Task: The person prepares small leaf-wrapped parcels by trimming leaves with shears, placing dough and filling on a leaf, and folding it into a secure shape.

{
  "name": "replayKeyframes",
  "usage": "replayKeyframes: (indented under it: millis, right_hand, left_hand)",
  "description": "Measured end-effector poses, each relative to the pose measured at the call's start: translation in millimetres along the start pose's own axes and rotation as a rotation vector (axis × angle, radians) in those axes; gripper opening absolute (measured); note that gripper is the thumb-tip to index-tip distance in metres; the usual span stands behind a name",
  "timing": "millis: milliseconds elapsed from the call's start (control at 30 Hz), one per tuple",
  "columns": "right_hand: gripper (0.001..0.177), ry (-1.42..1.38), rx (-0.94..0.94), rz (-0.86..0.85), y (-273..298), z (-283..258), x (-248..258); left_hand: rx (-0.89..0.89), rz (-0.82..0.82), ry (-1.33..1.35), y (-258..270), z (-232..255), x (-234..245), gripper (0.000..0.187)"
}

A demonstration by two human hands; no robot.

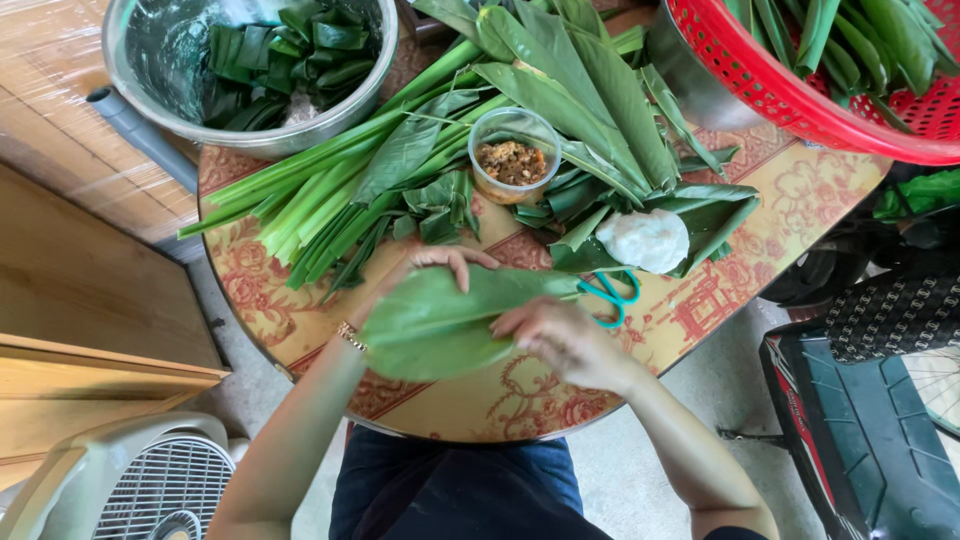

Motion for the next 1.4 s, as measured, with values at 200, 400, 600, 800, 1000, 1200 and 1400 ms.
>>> replayKeyframes:
  millis: [200, 400, 600, 800, 1000, 1200, 1400]
  right_hand:
    - [0.027, 0.281, 0.026, -0.228, 15, -7, -49]
    - [0.031, 0.259, 0.002, -0.260, 18, -8, -70]
    - [0.018, 0.175, -0.028, -0.164, 19, -4, -72]
    - [0.016, 0.192, -0.093, 0.058, 15, 17, -56]
    - [0.015, 0.223, -0.220, 0.067, 22, 31, -60]
    - [0.008, -0.018, -0.416, -0.002, 37, 49, -34]
    - [0.025, 0.397, -0.416, 0.675, 60, 72, 126]
  left_hand:
    - [0.146, -0.250, -0.296, 21, -28, -3, 0.014]
    - [0.427, -0.043, -0.337, 15, -70, -1, 0.029]
    - [0.441, -0.179, -0.738, -12, -81, -14, 0.044]
    - [0.010, -0.023, -1.356, -39, -39, -35, 0.033]
    - [0.074, -0.067, -1.234, -16, -48, -49, 0.028]
    - [-0.104, -0.186, -1.192, 2, -42, -74, 0.040]
    - [0.008, -0.242, -1.271, -10, -45, -81, 0.040]
Point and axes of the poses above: each hand's wrist, its own y-axis away from the middle knuckle, its own x-axis out of the back of the hand, z = x × y, the point moved 8 cm from there along -y, towards the middle knuckle, and after that the axes turned 11 degrees about -x, right-handed, at the moved point
